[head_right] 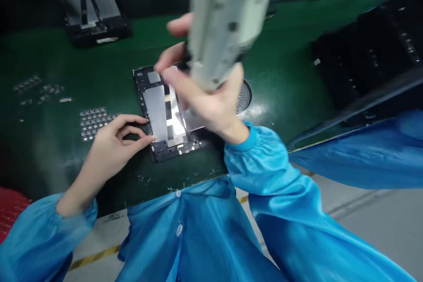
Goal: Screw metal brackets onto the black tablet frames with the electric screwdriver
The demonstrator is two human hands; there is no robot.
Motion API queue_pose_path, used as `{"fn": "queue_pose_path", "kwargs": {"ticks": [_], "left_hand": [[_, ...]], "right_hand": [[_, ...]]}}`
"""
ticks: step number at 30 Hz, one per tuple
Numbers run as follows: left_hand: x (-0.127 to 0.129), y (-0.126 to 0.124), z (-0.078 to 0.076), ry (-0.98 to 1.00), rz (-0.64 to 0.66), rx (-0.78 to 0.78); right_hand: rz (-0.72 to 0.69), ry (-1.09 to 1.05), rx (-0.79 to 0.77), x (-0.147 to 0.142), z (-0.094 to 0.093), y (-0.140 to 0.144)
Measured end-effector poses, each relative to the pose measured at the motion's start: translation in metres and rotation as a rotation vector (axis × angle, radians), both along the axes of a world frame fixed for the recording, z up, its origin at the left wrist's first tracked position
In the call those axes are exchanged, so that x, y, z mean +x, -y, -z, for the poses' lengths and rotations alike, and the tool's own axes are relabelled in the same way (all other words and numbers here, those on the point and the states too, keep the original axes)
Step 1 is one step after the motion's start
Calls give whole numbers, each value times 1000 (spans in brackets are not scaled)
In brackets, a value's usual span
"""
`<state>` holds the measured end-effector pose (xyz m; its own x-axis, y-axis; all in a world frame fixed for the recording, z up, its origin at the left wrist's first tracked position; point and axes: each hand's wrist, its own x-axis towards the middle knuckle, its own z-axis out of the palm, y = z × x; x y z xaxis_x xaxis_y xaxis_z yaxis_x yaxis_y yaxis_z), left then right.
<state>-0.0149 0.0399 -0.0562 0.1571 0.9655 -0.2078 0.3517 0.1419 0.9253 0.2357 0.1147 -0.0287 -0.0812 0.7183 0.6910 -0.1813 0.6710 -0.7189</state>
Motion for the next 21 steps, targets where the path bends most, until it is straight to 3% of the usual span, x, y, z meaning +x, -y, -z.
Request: {"fn": "queue_pose_path", "kwargs": {"ticks": [2, 6, 10, 21], "left_hand": [[-1, -3, -2, -39, 27, -3], [-2, -13, -11, -81, 53, -44], [0, -19, -19, -100, 59, -94], [-1, -13, -17, -65, 53, -87]], "right_hand": [[97, -31, 209, 39, 13, -17], [249, -34, 167, 86, 35, -30], [296, -30, 101, 86, 40, -23], [254, 7, 166, 81, 37, -22]]}}
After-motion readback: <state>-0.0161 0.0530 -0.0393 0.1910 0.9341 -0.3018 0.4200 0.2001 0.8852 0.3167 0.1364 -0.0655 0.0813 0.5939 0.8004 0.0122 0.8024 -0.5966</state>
